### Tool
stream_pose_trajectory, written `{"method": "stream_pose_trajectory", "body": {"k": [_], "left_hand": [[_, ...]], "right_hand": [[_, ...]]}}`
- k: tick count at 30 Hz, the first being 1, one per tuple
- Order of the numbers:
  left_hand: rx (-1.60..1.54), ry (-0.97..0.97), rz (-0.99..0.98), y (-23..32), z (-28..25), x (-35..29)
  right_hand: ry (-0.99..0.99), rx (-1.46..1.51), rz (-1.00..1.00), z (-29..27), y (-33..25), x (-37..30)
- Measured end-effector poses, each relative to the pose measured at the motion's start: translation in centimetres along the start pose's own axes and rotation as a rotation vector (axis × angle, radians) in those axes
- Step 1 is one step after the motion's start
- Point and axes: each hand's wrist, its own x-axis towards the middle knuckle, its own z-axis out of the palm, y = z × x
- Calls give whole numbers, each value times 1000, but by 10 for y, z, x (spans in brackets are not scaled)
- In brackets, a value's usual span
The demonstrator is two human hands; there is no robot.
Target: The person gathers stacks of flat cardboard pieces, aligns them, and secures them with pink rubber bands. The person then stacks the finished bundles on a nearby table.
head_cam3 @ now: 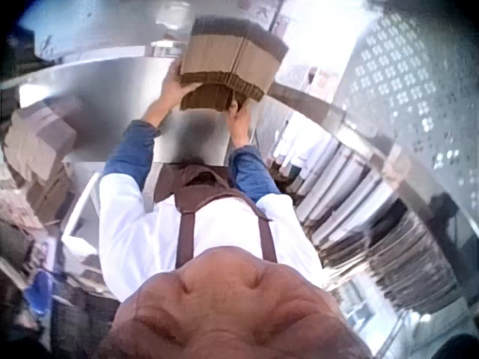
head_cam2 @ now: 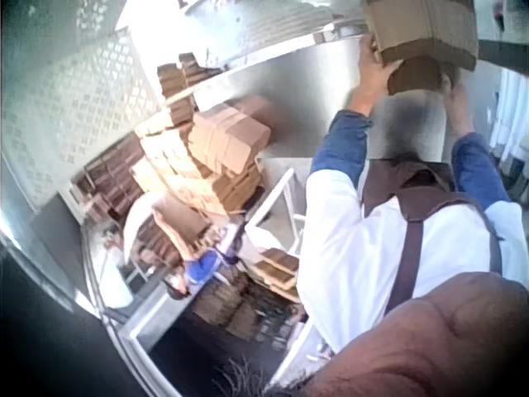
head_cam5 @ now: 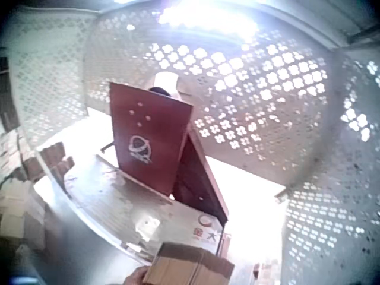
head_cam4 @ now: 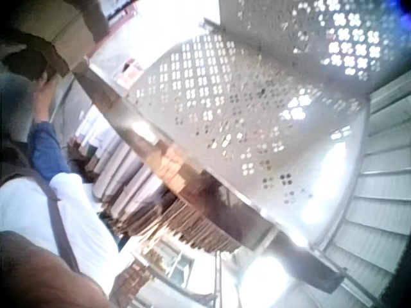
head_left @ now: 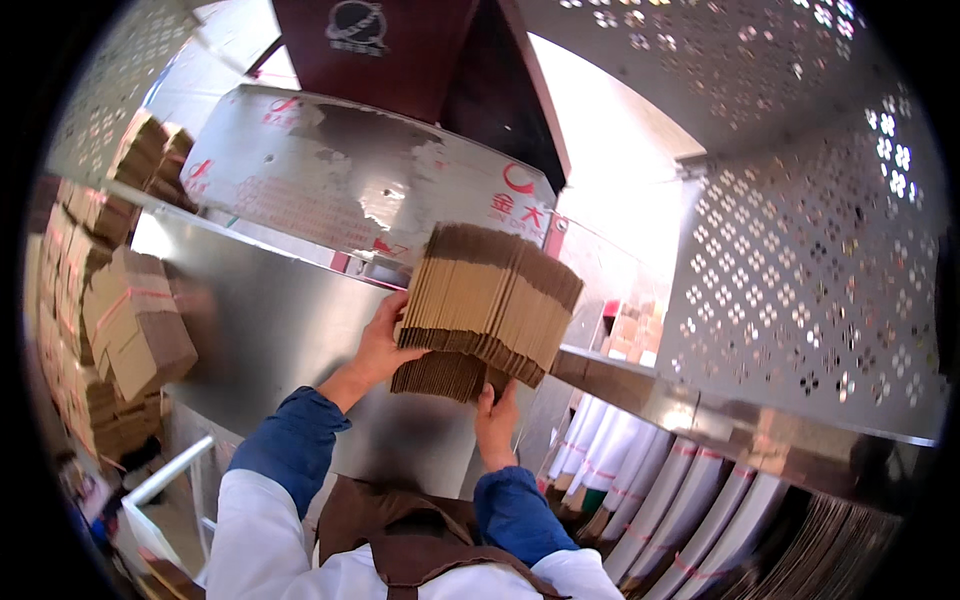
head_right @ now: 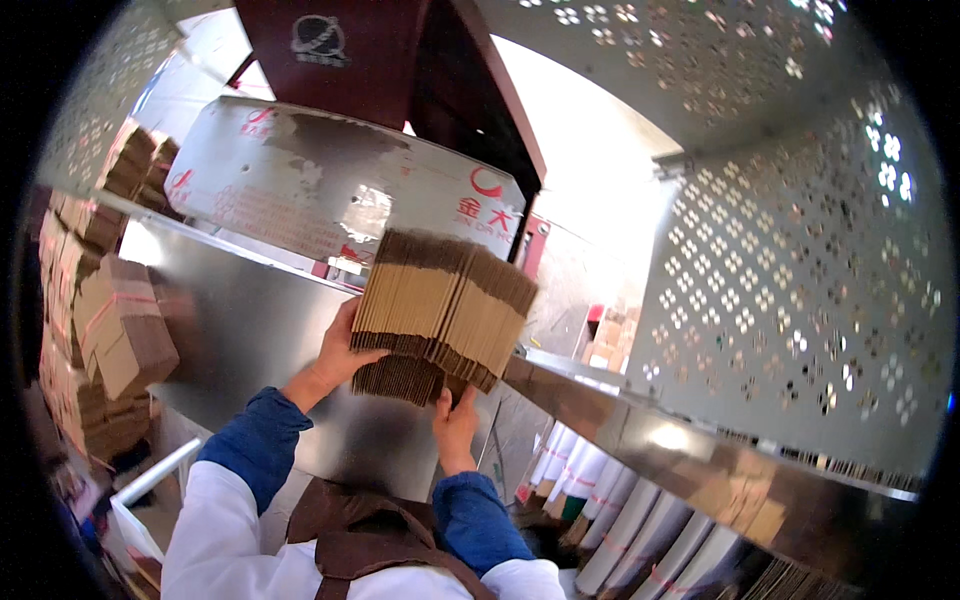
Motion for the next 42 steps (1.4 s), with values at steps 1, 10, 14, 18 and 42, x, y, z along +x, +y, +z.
{"method": "stream_pose_trajectory", "body": {"k": [1, 10, 14, 18, 42], "left_hand": [[-13, 4, -5, -4, 1, 0], [6, -34, 33, -5, 3, 7], [20, -37, 64, -4, 2, 9], [57, -56, 45, 2, 3, 12], [-92, -76, -28, -17, 7, 9]], "right_hand": [[12, -26, -7, 1, 0, -1], [-46, -139, 17, -1, -13, 2], [-26, -143, -4, 3, -5, 2], [-30, -128, 64, 1, -12, 4], [-109, -81, 167, 1, -12, 7]]}}
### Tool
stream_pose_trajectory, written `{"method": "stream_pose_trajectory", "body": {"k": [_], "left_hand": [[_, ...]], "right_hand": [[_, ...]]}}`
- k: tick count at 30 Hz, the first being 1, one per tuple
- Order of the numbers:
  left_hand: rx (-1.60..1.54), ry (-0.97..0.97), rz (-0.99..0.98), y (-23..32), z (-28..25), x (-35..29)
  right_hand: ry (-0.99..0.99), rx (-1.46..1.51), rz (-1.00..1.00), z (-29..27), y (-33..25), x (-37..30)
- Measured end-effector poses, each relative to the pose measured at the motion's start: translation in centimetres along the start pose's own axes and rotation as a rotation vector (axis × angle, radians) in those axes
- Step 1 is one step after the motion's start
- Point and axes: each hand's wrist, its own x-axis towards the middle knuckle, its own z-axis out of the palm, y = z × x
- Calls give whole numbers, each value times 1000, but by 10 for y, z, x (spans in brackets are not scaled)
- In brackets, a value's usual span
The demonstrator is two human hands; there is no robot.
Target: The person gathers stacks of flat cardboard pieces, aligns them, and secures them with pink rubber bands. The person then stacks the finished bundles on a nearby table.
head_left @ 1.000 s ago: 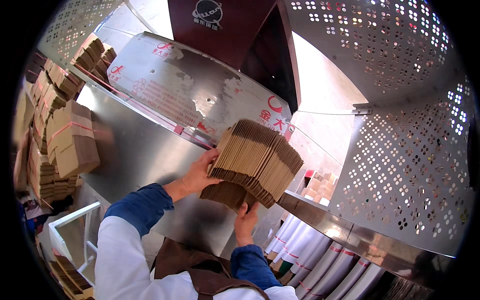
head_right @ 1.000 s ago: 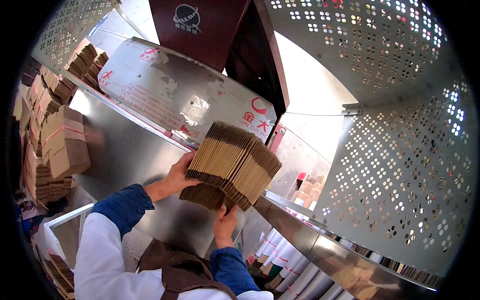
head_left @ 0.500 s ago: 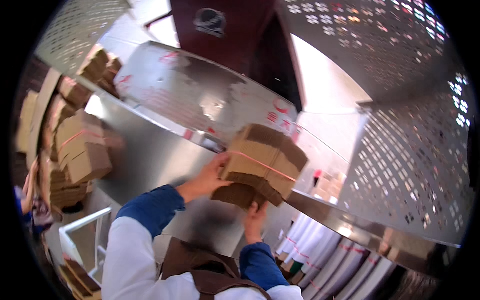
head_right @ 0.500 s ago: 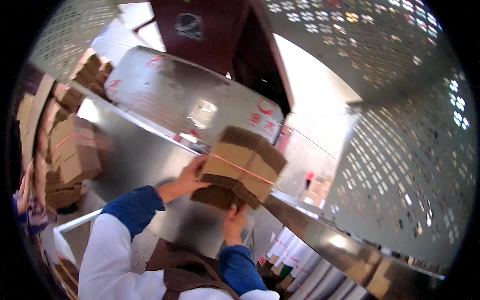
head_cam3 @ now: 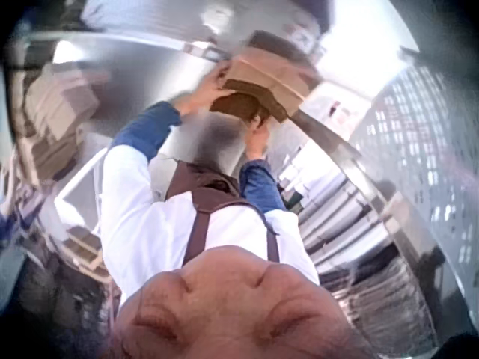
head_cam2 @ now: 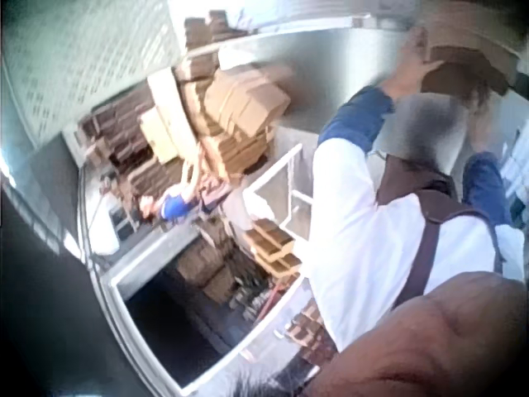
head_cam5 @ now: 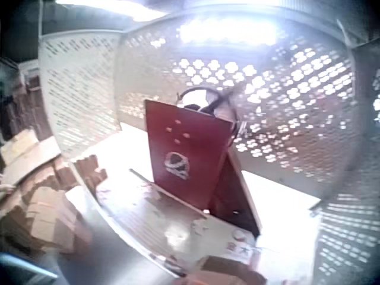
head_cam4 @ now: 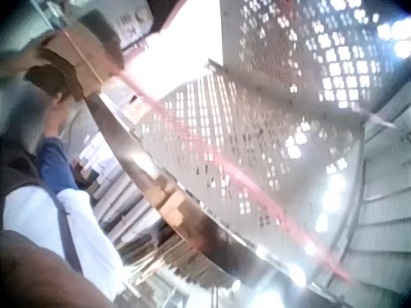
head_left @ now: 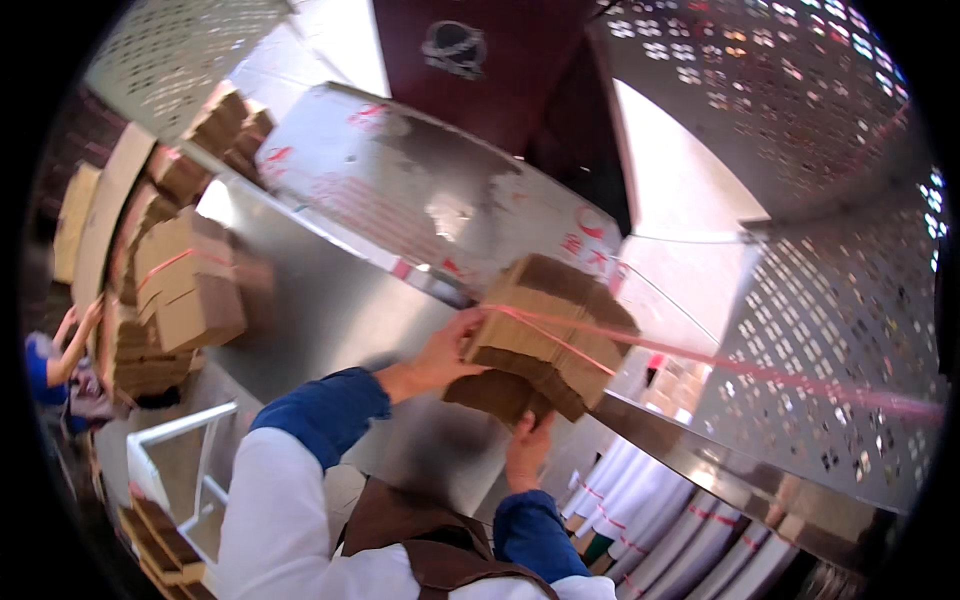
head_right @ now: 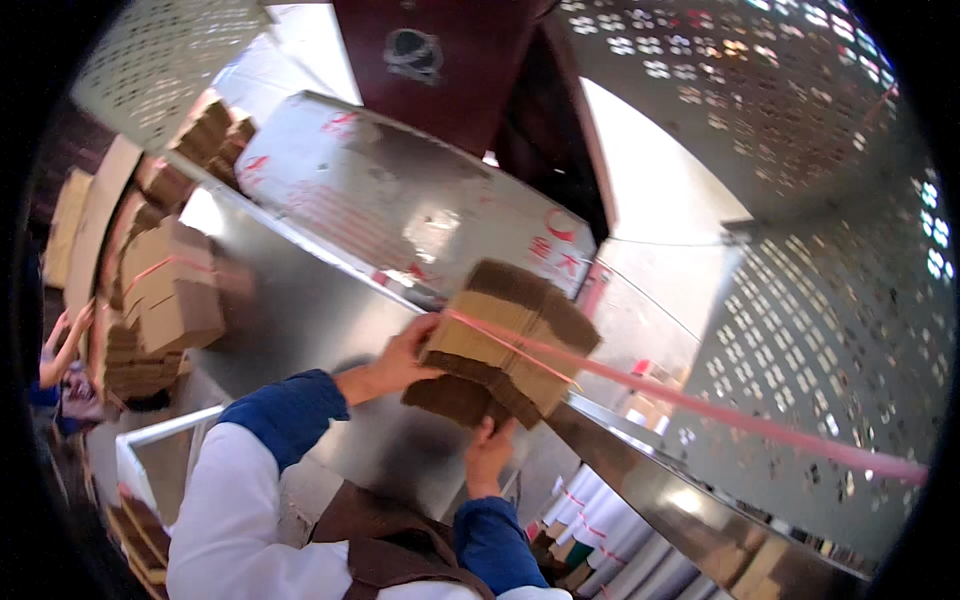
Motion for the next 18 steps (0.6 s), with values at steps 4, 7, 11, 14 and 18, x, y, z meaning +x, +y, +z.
{"method": "stream_pose_trajectory", "body": {"k": [4, 7, 11, 14, 18], "left_hand": [[170, 12, 46, 21, -1, 5], [217, 9, 46, 17, -3, 4], [211, 0, 108, 12, -1, 7], [204, -2, 85, 15, -3, 6], [184, -21, 80, 13, -5, 10]], "right_hand": [[86, -66, -112, 3, 9, 2], [100, 15, -150, 0, 1, 0], [136, -22, -166, 8, 16, -1], [110, 8, -176, 1, 4, -3], [92, 58, -141, 3, 6, -2]]}}
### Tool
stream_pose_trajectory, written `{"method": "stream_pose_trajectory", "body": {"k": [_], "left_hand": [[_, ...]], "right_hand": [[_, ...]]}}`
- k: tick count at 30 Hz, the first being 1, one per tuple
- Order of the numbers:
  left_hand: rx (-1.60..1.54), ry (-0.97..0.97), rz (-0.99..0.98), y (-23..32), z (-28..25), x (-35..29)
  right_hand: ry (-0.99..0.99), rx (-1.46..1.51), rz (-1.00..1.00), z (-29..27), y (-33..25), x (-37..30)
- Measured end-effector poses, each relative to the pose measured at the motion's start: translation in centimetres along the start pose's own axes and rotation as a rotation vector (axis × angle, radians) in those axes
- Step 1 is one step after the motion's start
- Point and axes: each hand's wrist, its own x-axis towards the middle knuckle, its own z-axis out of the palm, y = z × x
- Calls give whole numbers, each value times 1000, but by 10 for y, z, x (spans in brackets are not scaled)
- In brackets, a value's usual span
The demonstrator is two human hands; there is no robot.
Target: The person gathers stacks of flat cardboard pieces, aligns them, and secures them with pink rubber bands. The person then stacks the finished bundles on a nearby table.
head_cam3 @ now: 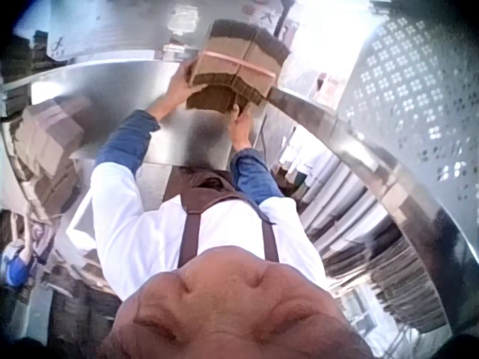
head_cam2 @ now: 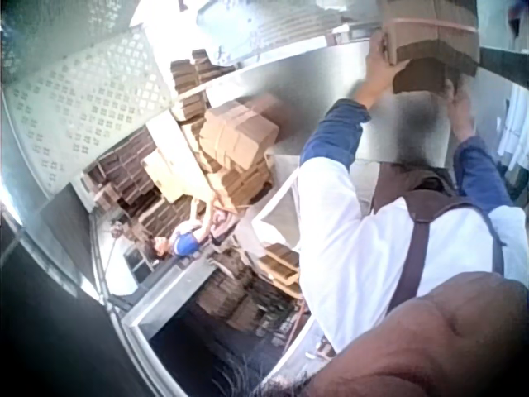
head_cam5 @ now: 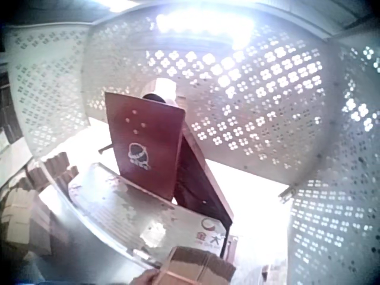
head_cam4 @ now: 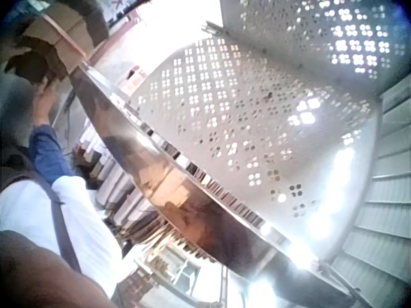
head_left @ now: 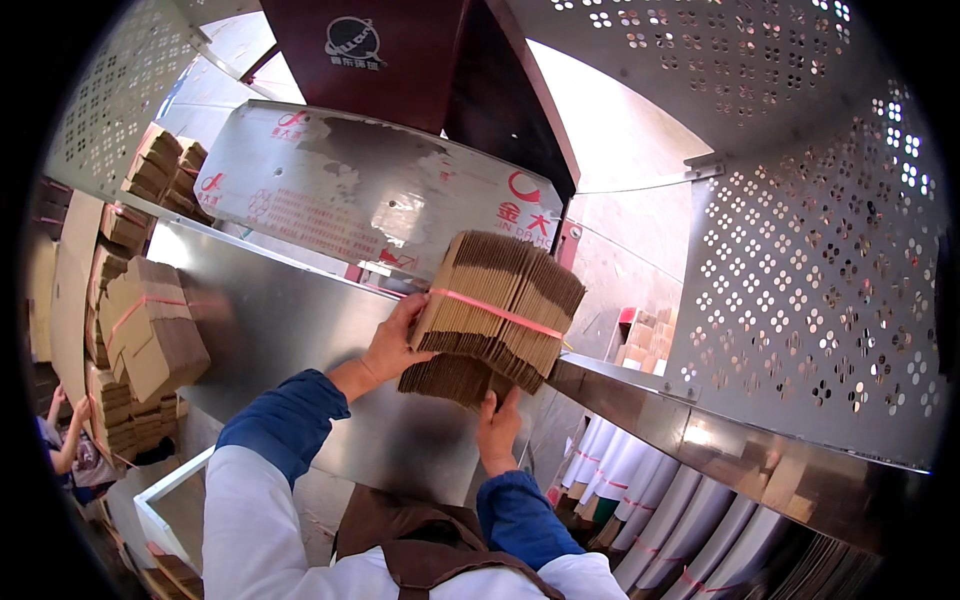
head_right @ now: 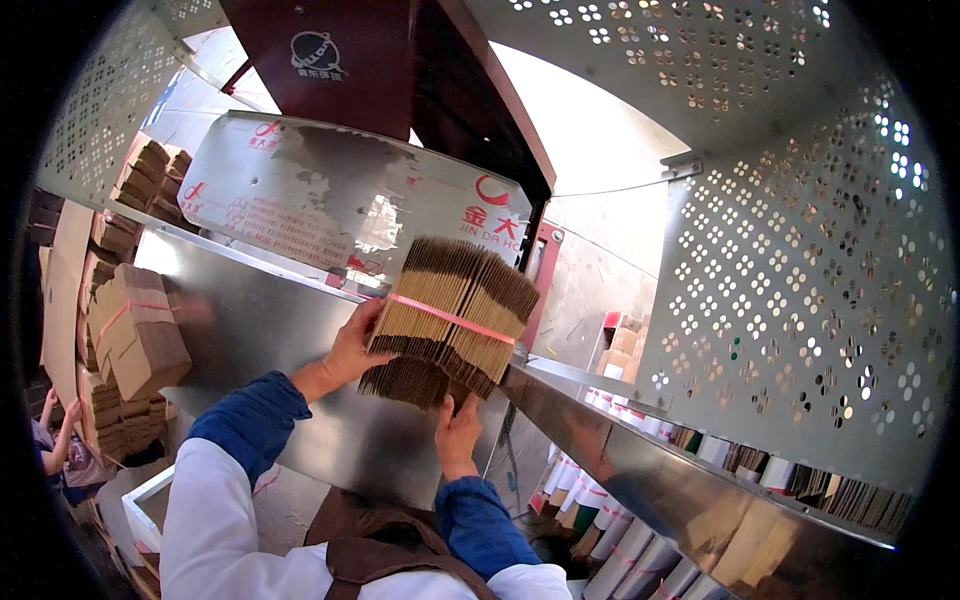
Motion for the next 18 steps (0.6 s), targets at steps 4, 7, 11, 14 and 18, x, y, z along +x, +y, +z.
{"method": "stream_pose_trajectory", "body": {"k": [4, 7, 11, 14, 18], "left_hand": [[-36, -29, -32, -9, -1, 1], [-23, -31, -25, -10, 0, 0], [-19, -40, -17, -10, -1, 1], [-38, -21, 8, -16, 0, 2], [-45, -20, -47, -7, 0, 2]], "right_hand": [[11, -29, -7, 1, 0, -1], [-15, 8, 29, -5, -12, 0], [75, -15, -87, 1, -1, -1], [80, -38, -113, 4, 5, 2], [50, -67, -76, 2, 8, 5]]}}
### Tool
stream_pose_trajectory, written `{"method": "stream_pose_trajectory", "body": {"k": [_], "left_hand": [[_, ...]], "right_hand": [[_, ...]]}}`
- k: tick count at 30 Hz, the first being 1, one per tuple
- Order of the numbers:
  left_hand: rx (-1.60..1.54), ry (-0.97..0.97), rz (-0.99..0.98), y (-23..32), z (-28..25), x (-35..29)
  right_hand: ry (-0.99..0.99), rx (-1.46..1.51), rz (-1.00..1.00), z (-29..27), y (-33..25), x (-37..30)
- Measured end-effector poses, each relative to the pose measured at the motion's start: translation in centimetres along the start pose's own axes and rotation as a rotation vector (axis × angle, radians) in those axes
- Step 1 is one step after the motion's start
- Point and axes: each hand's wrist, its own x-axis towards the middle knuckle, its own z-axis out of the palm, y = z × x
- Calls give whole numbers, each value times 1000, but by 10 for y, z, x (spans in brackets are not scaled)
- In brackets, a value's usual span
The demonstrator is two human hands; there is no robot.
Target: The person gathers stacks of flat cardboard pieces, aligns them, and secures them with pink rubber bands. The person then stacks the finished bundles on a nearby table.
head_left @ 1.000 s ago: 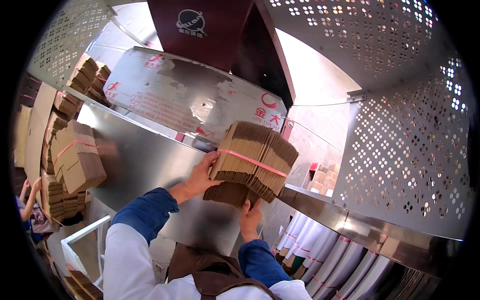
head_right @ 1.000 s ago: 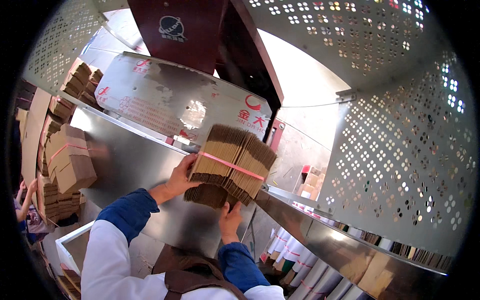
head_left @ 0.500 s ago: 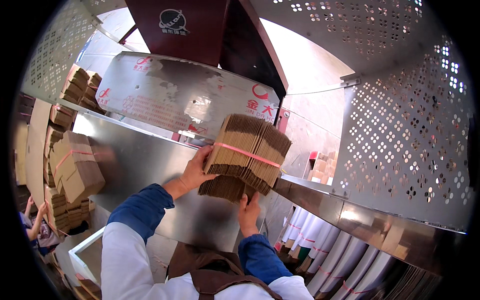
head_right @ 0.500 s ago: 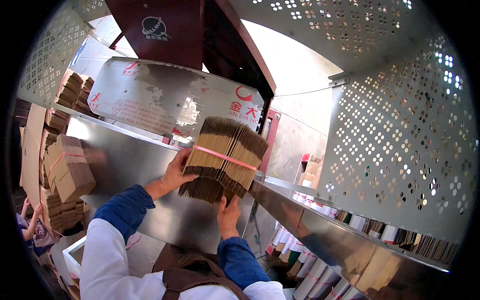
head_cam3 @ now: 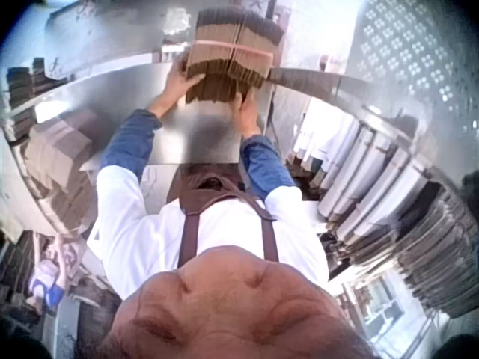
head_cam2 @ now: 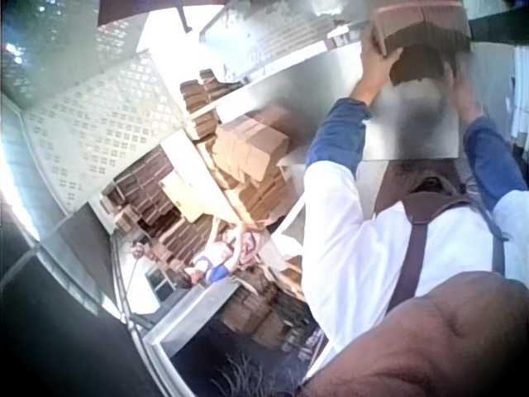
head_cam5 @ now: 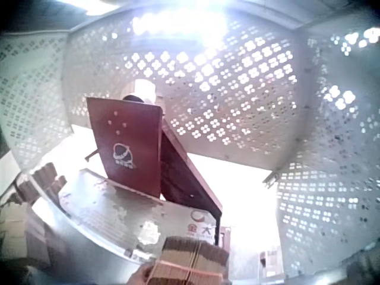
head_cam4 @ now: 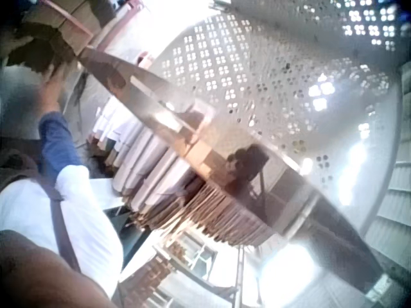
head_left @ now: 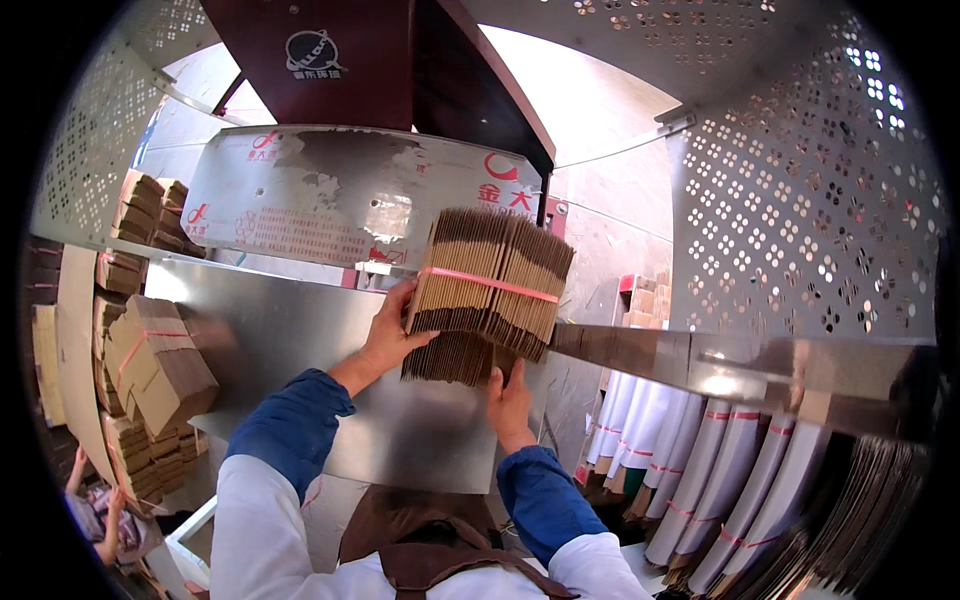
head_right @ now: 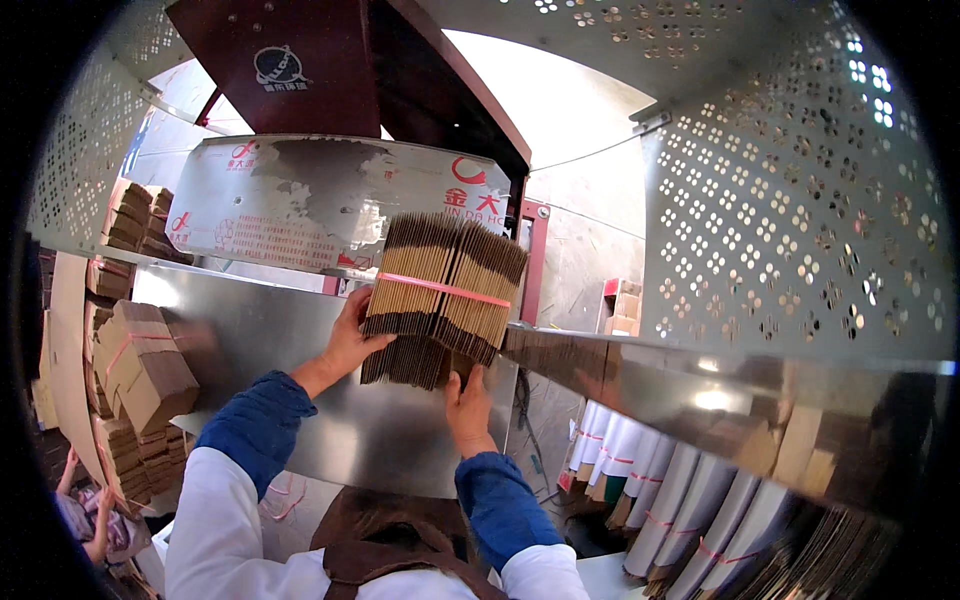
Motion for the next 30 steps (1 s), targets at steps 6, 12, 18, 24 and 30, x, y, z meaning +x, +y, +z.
{"method": "stream_pose_trajectory", "body": {"k": [6, 12, 18, 24, 30], "left_hand": [[-83, 33, -52, -2, -2, -75], [229, -200, 49, 45, -41, -154], [208, -376, -79, 118, -71, -125], [177, -630, -437, 159, -108, -100], [-207, -707, -742, 42, -70, -109]], "right_hand": [[-125, 41, 169, -12, -12, -57], [-347, 472, 66, -64, -21, -90], [-577, 365, 110, -112, -64, -68], [-918, 267, 266, -167, -147, -21], [-955, 472, 351, -76, -54, -36]]}}
